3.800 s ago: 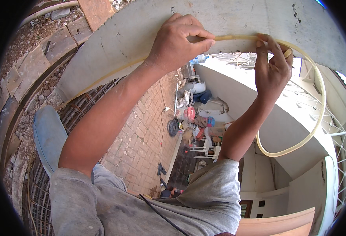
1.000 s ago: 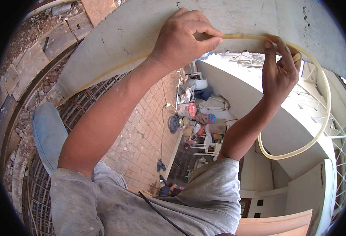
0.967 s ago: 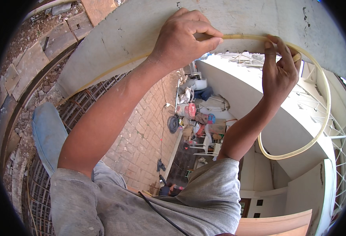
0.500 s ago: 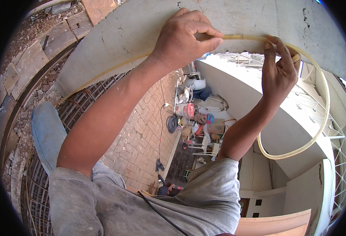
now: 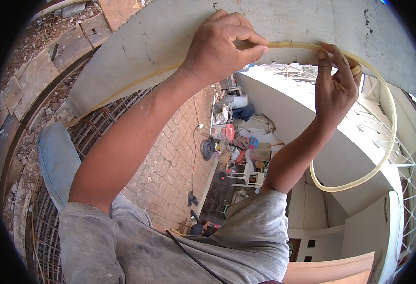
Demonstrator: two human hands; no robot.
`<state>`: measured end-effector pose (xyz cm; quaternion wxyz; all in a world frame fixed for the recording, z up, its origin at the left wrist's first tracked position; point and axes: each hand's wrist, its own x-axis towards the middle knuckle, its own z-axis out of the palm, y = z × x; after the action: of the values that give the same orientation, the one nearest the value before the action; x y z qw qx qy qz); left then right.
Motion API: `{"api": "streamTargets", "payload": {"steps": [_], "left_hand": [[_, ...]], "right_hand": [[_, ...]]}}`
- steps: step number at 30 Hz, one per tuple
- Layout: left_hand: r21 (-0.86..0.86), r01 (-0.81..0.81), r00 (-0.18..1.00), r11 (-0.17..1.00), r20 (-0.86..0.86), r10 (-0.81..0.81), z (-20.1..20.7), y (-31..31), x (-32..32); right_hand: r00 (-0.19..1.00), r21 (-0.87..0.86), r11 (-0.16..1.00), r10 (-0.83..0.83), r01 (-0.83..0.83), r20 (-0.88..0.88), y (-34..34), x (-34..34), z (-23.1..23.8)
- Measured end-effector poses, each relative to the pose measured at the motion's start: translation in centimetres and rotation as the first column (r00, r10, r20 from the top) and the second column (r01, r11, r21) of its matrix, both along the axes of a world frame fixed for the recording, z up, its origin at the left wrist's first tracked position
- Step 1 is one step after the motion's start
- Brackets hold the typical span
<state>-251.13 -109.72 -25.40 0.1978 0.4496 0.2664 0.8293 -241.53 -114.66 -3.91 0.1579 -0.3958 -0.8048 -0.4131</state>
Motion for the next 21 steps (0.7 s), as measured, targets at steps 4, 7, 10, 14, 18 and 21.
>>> {"api": "streamTargets", "payload": {"steps": [4,7,10,14,18,21], "left_hand": [[0.004,0.0,1.0,1.0,0.008,0.0,0.02,-0.03,0.03],[0.013,-0.001,0.999,1.0,0.042,0.0,0.1,0.08,0.09],[0.023,-0.008,0.998,1.0,0.066,0.006,0.15,0.14,0.1],[0.037,-0.003,0.997,0.999,0.074,0.0,0.18,0.22,0.09],[0.044,-0.003,0.998,0.999,0.066,0.0,0.15,0.26,0.02],[0.046,-0.001,0.999,0.999,0.036,0.0,0.15,0.08,-0.19]], "right_hand": [[1.0,-0.01,1.0,-0.001,0.001,0.0,-0.01,-0.01,0.01],[1.0,-0.01,1.0,0.003,-0.003,0.014,-0.04,-0.1,-0.02],[1.0,-0.016,1.0,-0.011,0.011,-0.017,-0.19,-0.25,-0.1],[0.998,-0.024,1.0,0.004,-0.005,-0.057,-0.18,-0.33,-0.16],[0.999,0.004,0.999,0.033,-0.034,0.027,0.15,-0.06,-0.02],[0.999,0.005,1.0,0.027,-0.027,0.02,0.22,0.3,0.09]]}}
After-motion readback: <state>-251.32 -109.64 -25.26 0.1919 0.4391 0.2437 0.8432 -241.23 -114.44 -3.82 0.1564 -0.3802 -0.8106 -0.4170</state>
